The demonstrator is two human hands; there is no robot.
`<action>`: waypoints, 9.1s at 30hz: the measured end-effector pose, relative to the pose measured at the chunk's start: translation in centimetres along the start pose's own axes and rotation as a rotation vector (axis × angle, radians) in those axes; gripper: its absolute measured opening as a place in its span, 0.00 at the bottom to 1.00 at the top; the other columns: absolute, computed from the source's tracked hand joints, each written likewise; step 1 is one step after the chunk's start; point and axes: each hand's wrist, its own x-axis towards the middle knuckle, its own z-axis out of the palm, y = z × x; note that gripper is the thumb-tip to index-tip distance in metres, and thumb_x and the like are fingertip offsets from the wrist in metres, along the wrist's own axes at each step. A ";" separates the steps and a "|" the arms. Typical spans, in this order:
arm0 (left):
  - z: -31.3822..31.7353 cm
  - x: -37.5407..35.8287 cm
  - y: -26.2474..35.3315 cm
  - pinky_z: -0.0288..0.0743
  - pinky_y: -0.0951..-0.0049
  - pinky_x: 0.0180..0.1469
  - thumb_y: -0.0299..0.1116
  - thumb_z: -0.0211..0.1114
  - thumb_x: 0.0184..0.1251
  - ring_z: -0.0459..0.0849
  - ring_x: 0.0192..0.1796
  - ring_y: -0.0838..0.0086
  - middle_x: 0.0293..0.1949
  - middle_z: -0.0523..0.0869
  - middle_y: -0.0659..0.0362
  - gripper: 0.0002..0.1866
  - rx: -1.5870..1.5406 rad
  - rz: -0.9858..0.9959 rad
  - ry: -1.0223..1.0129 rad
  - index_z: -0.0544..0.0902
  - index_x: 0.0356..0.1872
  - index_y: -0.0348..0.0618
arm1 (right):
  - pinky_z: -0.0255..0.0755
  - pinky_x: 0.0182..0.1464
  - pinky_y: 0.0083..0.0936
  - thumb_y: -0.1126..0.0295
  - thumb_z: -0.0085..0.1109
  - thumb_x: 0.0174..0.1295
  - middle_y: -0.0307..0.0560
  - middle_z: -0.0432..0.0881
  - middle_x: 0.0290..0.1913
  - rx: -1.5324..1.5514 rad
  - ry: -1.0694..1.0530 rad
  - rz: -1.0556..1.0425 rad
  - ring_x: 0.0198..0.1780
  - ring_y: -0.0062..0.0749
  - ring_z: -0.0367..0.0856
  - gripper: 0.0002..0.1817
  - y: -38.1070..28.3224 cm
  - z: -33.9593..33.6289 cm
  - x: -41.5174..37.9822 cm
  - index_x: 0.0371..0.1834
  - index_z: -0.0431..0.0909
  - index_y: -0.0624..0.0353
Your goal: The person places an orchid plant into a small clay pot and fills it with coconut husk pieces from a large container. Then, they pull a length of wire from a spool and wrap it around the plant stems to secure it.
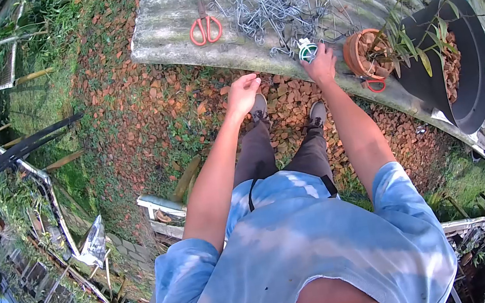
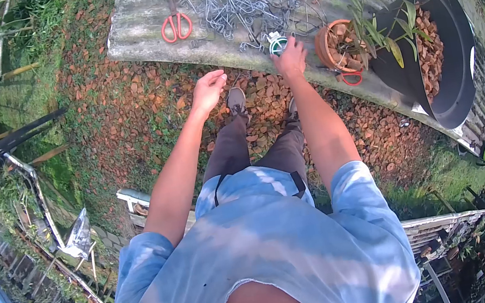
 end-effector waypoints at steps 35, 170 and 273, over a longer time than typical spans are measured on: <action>10.6 -10.7 22.0 0.79 0.63 0.61 0.38 0.55 0.85 0.81 0.62 0.74 0.62 0.81 0.62 0.19 -0.758 0.250 -0.358 0.71 0.70 0.49 | 0.82 0.61 0.35 0.67 0.72 0.67 0.61 0.71 0.72 0.933 -0.261 -0.586 0.68 0.44 0.78 0.46 0.0 -23.4 -12.4 0.82 0.54 0.62; 4.7 -16.5 22.2 0.85 0.50 0.56 0.23 0.59 0.79 0.83 0.60 0.62 0.62 0.75 0.53 0.26 -1.205 0.579 0.062 0.60 0.71 0.51 | 0.83 0.40 0.20 0.63 0.67 0.72 0.40 0.89 0.46 1.233 -0.376 -0.416 0.48 0.23 0.88 0.10 -8.5 -24.4 -18.3 0.44 0.86 0.59; 0.8 -17.5 27.6 0.69 0.52 0.66 0.35 0.74 0.65 0.79 0.67 0.51 0.68 0.78 0.47 0.09 0.590 1.254 0.354 0.91 0.45 0.49 | 0.85 0.44 0.19 0.74 0.61 0.75 0.54 0.88 0.43 1.227 -0.139 -0.541 0.43 0.29 0.91 0.10 -9.1 -25.5 -18.1 0.49 0.76 0.73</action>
